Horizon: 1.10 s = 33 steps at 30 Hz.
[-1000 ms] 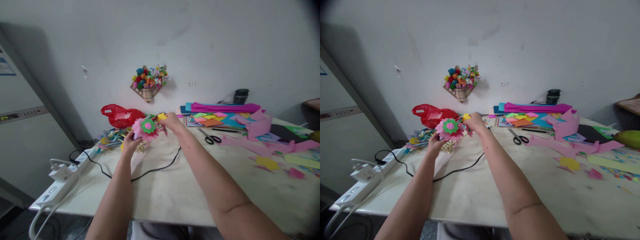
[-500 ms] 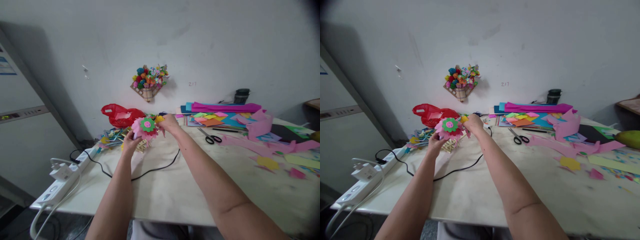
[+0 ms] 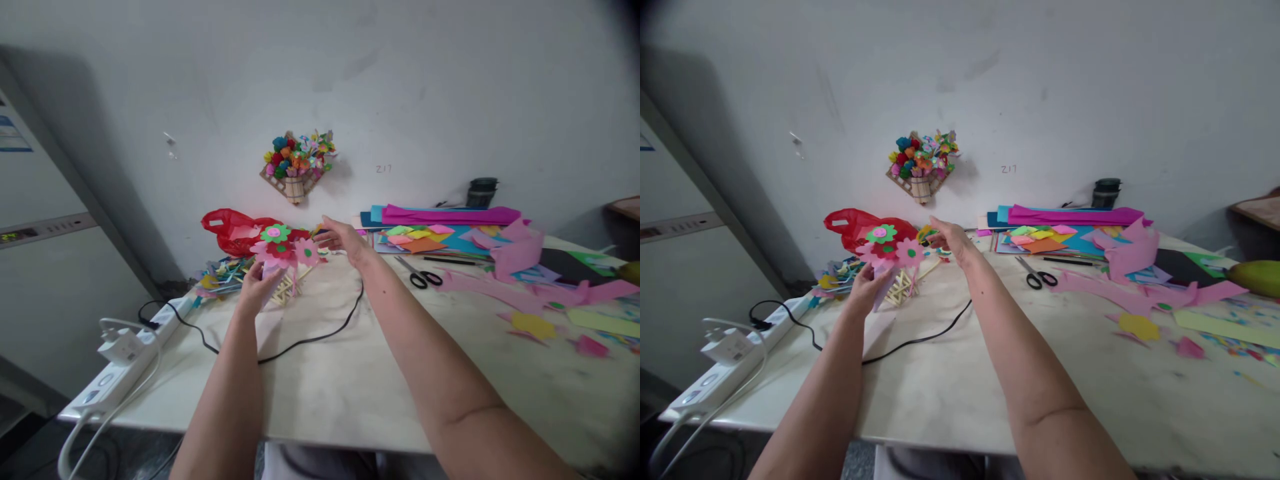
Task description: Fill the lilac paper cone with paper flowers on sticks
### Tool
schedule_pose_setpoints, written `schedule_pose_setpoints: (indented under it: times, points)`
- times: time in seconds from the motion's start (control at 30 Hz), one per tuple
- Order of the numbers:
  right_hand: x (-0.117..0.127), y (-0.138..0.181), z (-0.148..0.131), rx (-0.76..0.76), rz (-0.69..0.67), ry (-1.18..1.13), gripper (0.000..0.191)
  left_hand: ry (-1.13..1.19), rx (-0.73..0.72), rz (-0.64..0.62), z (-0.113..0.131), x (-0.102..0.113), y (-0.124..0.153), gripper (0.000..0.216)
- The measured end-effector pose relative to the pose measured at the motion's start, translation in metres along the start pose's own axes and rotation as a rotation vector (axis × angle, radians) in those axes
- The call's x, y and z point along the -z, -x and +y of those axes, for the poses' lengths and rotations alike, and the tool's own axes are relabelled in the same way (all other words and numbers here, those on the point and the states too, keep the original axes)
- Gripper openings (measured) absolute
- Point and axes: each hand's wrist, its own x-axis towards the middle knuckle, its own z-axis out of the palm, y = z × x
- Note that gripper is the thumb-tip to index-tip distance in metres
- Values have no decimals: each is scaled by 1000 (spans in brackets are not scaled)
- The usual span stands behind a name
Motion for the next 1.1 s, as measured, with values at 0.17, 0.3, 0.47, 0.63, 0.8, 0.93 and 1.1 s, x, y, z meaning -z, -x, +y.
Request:
schedule_pose_setpoints:
  times: [0.17, 0.3, 0.47, 0.63, 0.8, 0.93, 1.1]
  points:
    - [-1, -5, 9, 108, -73, -16, 43, -16, 124, -103, 0, 4, -1, 72]
    - [-2, -6, 13, 232, -101, -16, 37, -43, 150, -182, -4, 8, -2, 69]
    - [-5, -7, 15, 331, -180, -98, 38, -44, 105, -197, -1, 6, -1, 73]
    - [-6, -9, 18, 369, -198, -95, 39, -98, 91, -153, 3, 2, 1, 69]
    - [-6, -9, 18, 406, -201, -13, 36, -118, 55, -102, 4, 0, 0, 71]
    - [-7, -10, 20, 402, -216, 32, 34, -87, 7, -56, -1, 1, -3, 68]
    - [-8, -11, 23, 353, -256, 18, 36, -75, -45, -63, -10, 4, -8, 63]
